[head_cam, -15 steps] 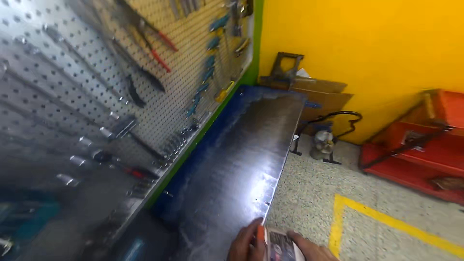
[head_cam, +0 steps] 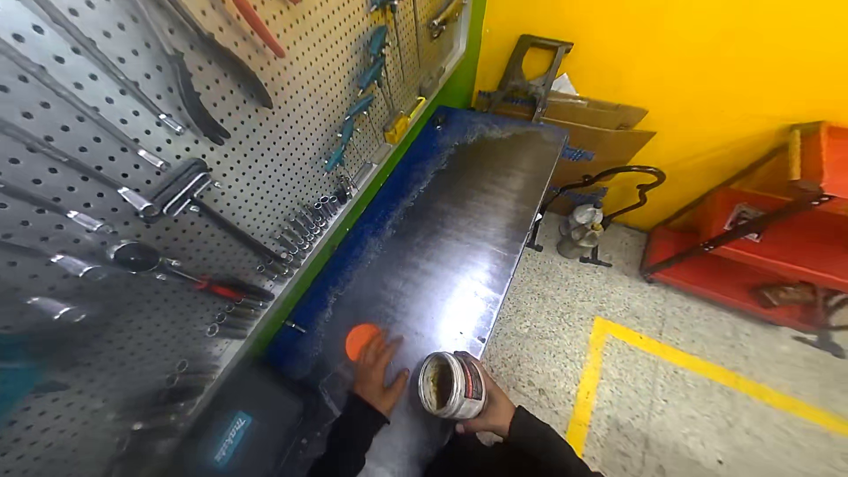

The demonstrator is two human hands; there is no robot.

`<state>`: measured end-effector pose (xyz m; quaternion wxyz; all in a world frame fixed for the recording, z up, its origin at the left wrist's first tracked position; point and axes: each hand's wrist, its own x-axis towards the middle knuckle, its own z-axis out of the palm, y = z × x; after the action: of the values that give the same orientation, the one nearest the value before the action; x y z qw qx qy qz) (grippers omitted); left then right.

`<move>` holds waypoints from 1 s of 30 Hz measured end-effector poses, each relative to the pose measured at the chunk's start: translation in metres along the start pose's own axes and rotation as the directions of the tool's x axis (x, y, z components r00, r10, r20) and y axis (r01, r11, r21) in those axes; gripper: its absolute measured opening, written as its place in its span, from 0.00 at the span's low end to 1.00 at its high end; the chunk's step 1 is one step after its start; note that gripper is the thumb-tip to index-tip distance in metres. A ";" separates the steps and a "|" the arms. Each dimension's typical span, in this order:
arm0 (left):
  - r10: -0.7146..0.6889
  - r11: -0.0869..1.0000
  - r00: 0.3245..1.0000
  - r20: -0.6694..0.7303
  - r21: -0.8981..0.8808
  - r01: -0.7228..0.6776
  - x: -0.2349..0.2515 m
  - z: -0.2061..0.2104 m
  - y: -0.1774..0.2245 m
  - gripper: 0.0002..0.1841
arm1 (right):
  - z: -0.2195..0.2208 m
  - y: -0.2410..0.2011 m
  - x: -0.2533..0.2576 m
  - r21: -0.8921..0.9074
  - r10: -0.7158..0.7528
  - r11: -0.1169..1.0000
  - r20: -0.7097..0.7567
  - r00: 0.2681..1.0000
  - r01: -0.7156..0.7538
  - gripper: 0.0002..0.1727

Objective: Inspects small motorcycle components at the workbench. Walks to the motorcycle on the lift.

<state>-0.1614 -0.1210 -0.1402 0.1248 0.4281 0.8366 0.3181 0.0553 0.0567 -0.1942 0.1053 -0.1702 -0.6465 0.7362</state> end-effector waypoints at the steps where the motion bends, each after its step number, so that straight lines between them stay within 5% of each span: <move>1: 0.126 0.984 0.992 0.021 -0.127 -0.122 -0.010 -0.003 0.012 0.27 | -0.004 -0.006 -0.005 -0.031 -0.049 0.998 0.034 0.998 0.050 0.79; 3: 0.325 0.928 0.942 0.087 -0.222 -0.299 -0.025 -0.009 0.032 0.24 | -0.010 -0.024 -0.016 -0.049 -0.128 0.990 0.100 0.987 0.133 0.78; 6: 0.464 0.884 0.871 0.160 -0.141 -0.445 -0.030 -0.019 0.047 0.25 | -0.018 -0.051 -0.025 -0.040 -0.160 0.985 0.182 0.970 0.170 0.76; 12: 0.507 0.826 0.803 0.312 0.091 -0.556 -0.029 -0.031 0.072 0.45 | -0.022 -0.067 -0.034 -0.005 -0.189 0.981 0.166 0.968 0.193 0.76; 18: 0.519 0.778 0.804 0.291 0.229 -0.585 -0.031 -0.026 0.080 0.42 | -0.019 -0.075 -0.035 -0.023 -0.134 0.990 0.200 0.971 0.141 0.76; 23: 0.385 0.920 0.884 0.264 -0.183 -0.346 -0.039 -0.017 0.080 0.34 | -0.017 -0.069 -0.032 -0.005 -0.165 0.986 0.195 0.967 0.169 0.76; 26: 0.280 0.835 0.951 0.132 -0.522 -0.173 -0.045 -0.004 0.082 0.41 | -0.010 -0.064 -0.027 0.018 -0.171 0.985 0.167 0.971 0.170 0.76; 30: 0.075 0.720 0.995 -0.067 -0.687 -0.100 -0.047 0.013 0.083 0.46 | 0.007 -0.043 -0.017 -0.035 -0.097 0.994 0.137 0.986 0.103 0.79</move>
<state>-0.0739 -0.1172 -0.0999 0.2453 0.3845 0.6396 0.6188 0.0653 0.0498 -0.1492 0.0945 -0.0896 -0.6751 0.7261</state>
